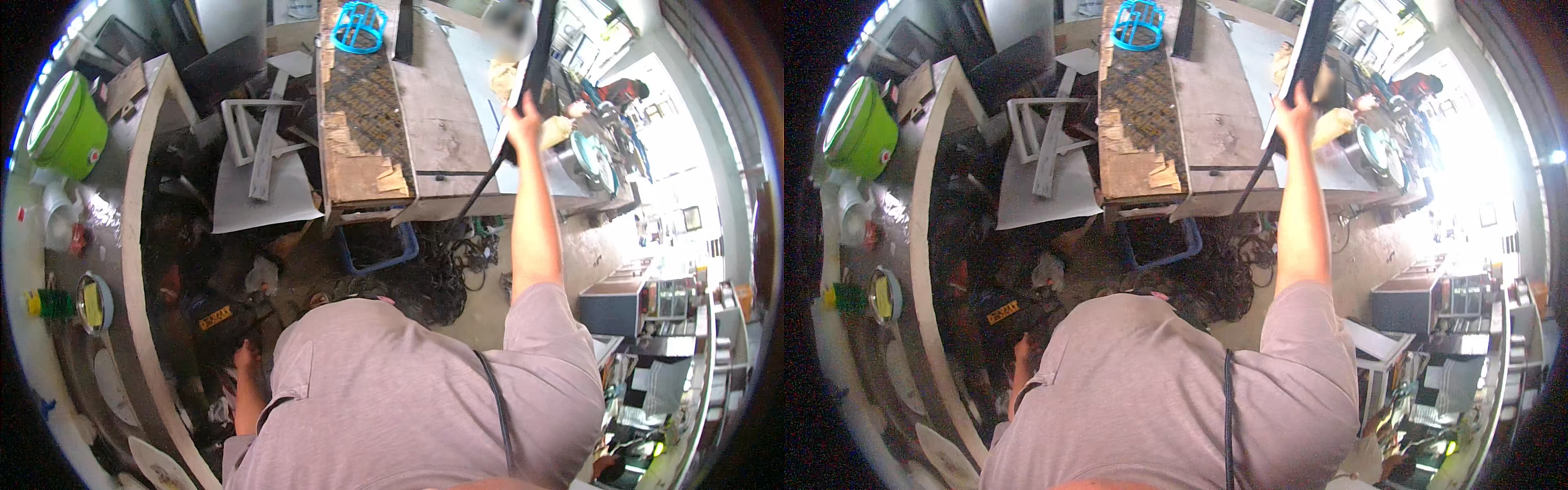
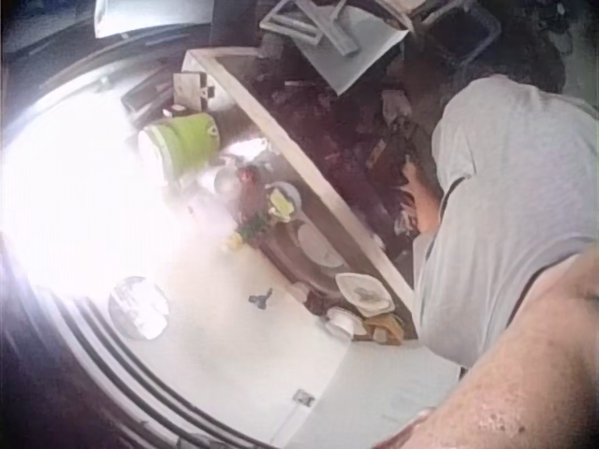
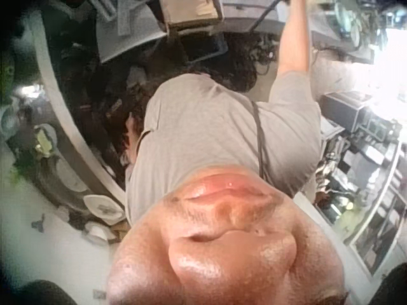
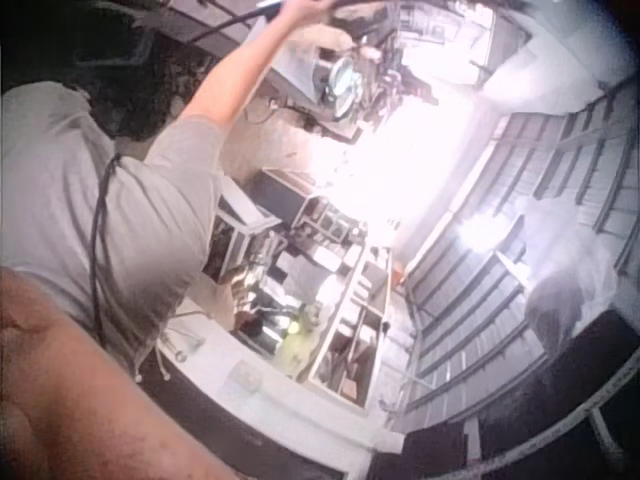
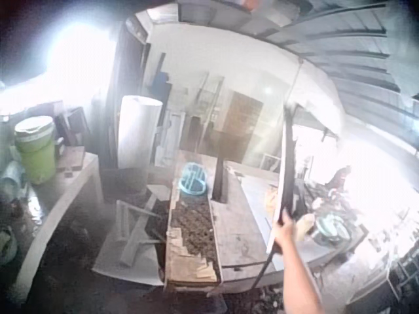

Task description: The person applies a liquid sealant from a bottle onto the end of a black trim piece, wipes the surface with a cloth, and then fits the trim into a metal frame.

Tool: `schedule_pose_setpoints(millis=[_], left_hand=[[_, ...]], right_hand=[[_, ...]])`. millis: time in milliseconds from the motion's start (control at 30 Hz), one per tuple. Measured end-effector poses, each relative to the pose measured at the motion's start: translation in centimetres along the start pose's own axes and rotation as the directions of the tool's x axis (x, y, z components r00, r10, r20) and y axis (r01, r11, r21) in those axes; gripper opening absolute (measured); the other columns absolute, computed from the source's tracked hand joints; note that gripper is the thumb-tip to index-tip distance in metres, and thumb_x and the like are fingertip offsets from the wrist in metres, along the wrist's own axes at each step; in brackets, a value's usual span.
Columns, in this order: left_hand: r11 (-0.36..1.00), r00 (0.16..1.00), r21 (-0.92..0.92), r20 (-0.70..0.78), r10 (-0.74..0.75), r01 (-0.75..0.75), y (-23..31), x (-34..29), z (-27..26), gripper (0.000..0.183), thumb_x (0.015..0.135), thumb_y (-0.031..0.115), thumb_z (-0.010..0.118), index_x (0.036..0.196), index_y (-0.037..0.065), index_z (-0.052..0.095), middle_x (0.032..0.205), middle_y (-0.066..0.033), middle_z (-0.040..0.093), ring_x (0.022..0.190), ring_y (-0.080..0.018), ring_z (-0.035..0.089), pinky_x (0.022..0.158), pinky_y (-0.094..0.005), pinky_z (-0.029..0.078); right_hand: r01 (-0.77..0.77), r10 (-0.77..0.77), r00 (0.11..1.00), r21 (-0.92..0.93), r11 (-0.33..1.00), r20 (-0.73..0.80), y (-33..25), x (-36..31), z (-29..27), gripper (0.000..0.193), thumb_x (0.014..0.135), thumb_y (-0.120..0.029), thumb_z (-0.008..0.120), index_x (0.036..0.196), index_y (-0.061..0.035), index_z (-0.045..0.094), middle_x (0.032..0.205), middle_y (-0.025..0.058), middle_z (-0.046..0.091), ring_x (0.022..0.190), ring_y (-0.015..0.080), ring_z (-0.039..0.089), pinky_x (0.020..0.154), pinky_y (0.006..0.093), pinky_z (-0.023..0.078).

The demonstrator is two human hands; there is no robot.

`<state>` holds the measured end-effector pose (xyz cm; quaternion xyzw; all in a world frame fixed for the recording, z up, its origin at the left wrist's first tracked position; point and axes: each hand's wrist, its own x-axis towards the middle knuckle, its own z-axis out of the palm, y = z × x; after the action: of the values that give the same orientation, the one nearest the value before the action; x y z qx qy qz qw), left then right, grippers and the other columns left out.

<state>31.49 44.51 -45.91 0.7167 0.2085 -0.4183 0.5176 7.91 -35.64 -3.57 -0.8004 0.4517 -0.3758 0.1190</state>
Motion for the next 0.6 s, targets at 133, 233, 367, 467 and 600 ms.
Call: schedule_pose_setpoints(millis=[133,233,367,467,600], left_hand=[[0.915,0.981,0.395,-0.132,0.145,-0.082,-1.8,-1.8,-2.2,0.046,0.096,0.041,0.052,0.092,-0.002,0.067,0.088,-0.0149,0.067,0.077,-0.0261,0.061,0.066,-0.0422,0.048],[0.878,0.988,0.475,-0.153,0.021,0.055,-2.5,-4.7,-2.4,0.055,0.095,0.046,0.049,0.108,-0.004,0.066,0.103,-0.0206,0.067,0.096,-0.0292,0.062,0.083,-0.0390,0.048],[0.674,0.992,0.739,-0.095,0.085,0.013,-10.6,1.9,-5.8,0.048,0.093,0.045,0.051,0.113,0.004,0.067,0.107,-0.0226,0.067,0.097,-0.0302,0.064,0.084,-0.0374,0.050],[0.848,0.961,0.485,-0.261,-0.094,0.214,-9.4,3.5,-3.4,0.045,0.091,0.047,0.053,0.117,0.012,0.067,0.108,-0.0253,0.067,0.099,-0.0339,0.066,0.084,-0.0368,0.050],[0.730,0.979,0.672,-0.039,0.202,-0.124,-6.2,5.2,-0.2,0.042,0.084,0.046,0.069,0.091,0.005,0.074,0.075,-0.0128,0.070,0.071,-0.0228,0.068,0.064,-0.0400,0.050]], right_hand=[[-0.096,0.293,0.914,-0.553,0.828,0.281,-6.8,-11.8,10.6,0.107,0.070,-0.074,0.065,0.152,-0.0159,0.028,0.146,0.0454,0.017,0.135,0.0598,0.022,0.109,0.0651,0.021],[0.186,-0.116,0.924,-0.163,0.969,0.364,-15.0,-22.4,13.7,0.065,0.077,-0.047,0.073,0.121,-0.0009,0.059,0.130,0.0346,0.046,0.124,0.0476,0.044,0.104,0.0516,0.038],[0.212,-0.467,0.661,0.451,0.867,0.587,-21.3,-35.7,16.8,0.053,0.076,-0.038,0.073,0.112,-0.0009,0.062,0.127,0.0257,0.045,0.118,0.0400,0.050,0.100,0.0452,0.043],[0.117,-0.618,0.297,0.615,0.780,0.728,-18.6,-42.8,19.2,0.045,0.078,-0.038,0.073,0.106,-0.0024,0.066,0.113,0.0225,0.060,0.114,0.0360,0.055,0.095,0.0425,0.047],[0.061,-0.183,-0.050,0.186,0.981,0.982,-13.7,-41.5,17.7,0.054,0.080,-0.052,0.068,0.107,-0.0048,0.070,0.105,0.0193,0.069,0.100,0.0349,0.066,0.087,0.0414,0.052]])
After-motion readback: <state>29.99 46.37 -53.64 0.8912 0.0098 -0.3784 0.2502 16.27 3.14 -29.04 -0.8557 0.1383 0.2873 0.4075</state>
